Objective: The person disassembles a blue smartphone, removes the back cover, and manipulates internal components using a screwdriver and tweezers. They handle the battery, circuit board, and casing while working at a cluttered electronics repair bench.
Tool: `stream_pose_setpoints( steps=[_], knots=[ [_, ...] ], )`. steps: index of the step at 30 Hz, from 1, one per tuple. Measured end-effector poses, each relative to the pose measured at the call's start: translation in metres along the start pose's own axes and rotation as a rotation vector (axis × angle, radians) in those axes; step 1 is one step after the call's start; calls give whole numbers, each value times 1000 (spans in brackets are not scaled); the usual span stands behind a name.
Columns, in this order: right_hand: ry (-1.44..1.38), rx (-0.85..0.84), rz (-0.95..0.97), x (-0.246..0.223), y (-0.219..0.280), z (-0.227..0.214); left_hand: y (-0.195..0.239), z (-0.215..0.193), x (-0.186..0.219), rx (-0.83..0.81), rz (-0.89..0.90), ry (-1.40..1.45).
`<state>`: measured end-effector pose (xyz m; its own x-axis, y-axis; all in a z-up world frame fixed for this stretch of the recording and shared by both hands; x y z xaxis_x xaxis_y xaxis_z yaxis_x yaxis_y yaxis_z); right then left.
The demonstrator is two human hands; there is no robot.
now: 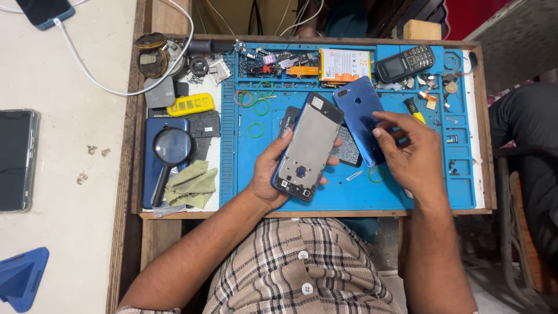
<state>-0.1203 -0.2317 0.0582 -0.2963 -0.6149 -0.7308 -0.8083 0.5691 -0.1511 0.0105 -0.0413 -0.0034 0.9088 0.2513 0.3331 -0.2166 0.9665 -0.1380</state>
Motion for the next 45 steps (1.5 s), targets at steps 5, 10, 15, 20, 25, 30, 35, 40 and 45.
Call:
stream_pose_setpoints(
  steps=[5,10,15,20,25,30,35,40,45],
  knots=[
    [173,68,-44,-9,-3,-13,-1,1,3,5,49,-18],
    [132,-188,-125,-17,0,-9,1,3,9,-13,149,-30],
    [265,-366,-159,-28,17,-5,4,6,16,30,225,-57],
    [435,-343,-241,-31,30,4,3,7,16,20,230,-79],
    [612,-314,-411,-34,38,9,5,4,14,-5,191,-26],
    [664,-410,-426,-41,35,10,4,3,7,-67,71,108],
    [639,-467,-486,-48,30,13,8,6,7,-167,14,204],
    [696,-513,-532,-49,34,16,9,6,7,-145,5,192],
    [779,-556,-503,-50,32,20,7,3,8,-146,15,189]
  ],
)
Point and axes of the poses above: each hand's wrist, its own y-axis away from the middle knuckle, its own z-axis out of the palm, x = y × z, the point moved 4 cm from there along -y, towards the middle knuckle, and after that the axes turned 6 degrees about -x, right-handed, at the moved point
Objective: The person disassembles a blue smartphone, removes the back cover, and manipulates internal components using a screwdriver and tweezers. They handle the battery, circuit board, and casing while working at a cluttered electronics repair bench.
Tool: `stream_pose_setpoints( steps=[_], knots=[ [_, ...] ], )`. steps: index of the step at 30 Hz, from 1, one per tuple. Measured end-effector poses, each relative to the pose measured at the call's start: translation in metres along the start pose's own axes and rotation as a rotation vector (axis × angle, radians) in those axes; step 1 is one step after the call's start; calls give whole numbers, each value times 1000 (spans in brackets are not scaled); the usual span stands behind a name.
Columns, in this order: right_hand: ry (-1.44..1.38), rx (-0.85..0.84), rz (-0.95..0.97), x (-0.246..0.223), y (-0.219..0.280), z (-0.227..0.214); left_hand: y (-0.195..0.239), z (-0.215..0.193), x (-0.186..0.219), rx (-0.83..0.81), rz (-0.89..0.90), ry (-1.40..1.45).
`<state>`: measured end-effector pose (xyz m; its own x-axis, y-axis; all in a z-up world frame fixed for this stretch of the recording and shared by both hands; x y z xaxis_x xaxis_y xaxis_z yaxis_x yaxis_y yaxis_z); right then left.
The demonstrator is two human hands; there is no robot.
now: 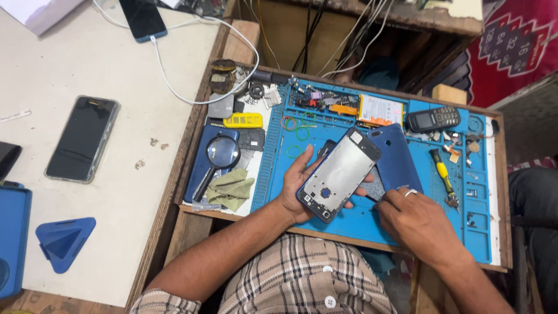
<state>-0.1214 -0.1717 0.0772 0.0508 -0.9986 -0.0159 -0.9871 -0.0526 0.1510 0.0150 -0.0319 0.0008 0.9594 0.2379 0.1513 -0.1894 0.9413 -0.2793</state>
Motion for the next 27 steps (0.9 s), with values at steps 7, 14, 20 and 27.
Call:
stream_pose_setpoints(
  steps=[7,14,20,27],
  knots=[
    [-227,50,4,9,-5,-16,-2,-5,-2,10,-1,-32],
    [-539,429,180,11,-3,-30,-3,-12,-10,47,-66,-163],
    [-586,519,143,8,-17,-35,-2,-9,-12,46,-100,-227],
    [-1115,719,165,3,-39,-9,-2,-8,-13,62,-120,-169]
  ],
)
Point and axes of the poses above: each hand's wrist, its own y-axis away from the middle knuckle, its own z-axis out of the palm, x = y × z, the point moved 4 cm from there along -y, towards the middle knuckle, and after that the axes turned 6 degrees about -x, right-handed, at the moved point
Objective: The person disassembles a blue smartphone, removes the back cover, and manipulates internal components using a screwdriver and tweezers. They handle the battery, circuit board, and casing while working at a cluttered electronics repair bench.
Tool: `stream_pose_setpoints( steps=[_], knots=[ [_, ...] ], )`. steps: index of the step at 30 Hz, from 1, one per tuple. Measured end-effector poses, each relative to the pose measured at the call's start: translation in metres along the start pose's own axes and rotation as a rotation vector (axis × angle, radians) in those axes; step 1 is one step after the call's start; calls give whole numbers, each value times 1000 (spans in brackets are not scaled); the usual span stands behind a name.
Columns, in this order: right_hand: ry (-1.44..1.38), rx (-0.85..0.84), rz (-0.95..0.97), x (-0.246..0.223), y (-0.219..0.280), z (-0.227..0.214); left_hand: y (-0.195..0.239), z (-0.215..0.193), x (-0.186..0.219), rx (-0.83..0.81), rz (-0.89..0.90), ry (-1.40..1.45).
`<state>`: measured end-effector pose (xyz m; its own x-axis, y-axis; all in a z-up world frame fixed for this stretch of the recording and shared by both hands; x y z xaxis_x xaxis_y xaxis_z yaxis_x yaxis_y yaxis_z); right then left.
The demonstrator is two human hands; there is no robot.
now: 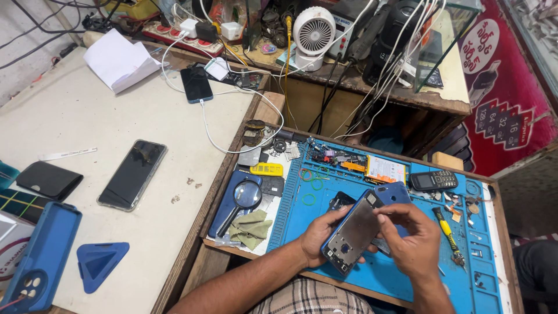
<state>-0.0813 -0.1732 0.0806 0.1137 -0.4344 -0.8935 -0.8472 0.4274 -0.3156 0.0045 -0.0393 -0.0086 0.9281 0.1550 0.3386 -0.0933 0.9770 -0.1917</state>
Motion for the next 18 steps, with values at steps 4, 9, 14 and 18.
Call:
stream_pose_setpoints(
  steps=[4,9,14,18],
  knots=[
    [-50,16,-131,5,3,12,-4,-3,1,7,-14,-37],
    [105,60,-55,16,17,12,-5,-17,-8,51,-27,2],
    [104,49,-160,3,19,21,-2,-20,-6,151,-4,-60],
    [74,33,-188,-6,19,31,-3,-18,-7,151,37,-40]
  ],
)
Point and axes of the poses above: each hand's wrist, its own y-axis away from the middle knuckle, its own z-axis out of the palm, x = y × z, the point moved 4 cm from there along -y, towards the middle knuckle, and after that the axes turned 6 degrees about -x, right-handed, at the moved point
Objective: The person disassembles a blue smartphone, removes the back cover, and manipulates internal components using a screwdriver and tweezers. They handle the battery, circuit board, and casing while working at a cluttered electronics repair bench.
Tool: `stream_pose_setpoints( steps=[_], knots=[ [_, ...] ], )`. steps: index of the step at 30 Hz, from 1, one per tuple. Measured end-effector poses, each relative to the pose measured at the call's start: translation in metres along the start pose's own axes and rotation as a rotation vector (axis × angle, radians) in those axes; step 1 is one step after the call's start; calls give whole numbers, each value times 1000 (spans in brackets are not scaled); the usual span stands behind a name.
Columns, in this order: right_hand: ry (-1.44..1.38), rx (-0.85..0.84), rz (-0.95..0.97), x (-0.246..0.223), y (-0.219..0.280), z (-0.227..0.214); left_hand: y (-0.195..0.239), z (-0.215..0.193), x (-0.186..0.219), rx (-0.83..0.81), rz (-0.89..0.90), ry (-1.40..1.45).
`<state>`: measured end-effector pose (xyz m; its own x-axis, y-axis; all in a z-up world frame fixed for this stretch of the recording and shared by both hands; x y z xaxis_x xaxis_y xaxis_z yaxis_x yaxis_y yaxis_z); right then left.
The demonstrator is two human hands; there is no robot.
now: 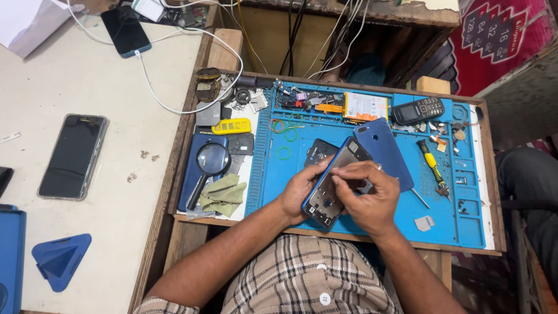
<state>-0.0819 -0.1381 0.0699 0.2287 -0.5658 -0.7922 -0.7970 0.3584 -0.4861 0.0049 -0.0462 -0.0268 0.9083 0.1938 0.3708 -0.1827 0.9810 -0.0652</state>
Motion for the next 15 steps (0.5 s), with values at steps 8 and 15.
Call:
stream_pose_setpoints(
  steps=[8,15],
  knots=[
    [134,87,-53,4,-2,0,0,-1,-4,-67,-8,-90],
    [133,97,-22,9,-3,-2,1,-2,-5,-15,-45,-112]
  ],
)
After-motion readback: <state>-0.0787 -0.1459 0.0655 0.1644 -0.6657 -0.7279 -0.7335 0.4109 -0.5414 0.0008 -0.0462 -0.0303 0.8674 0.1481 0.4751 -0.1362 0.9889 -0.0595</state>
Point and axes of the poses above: each hand's wrist, its own y-axis away from the middle knuckle, its own z-axis out of the palm, x = y × z, the point moved 4 cm from there along -y, towards the middle knuckle, and after that the axes turned 6 degrees about -x, right-handed, at the moved point
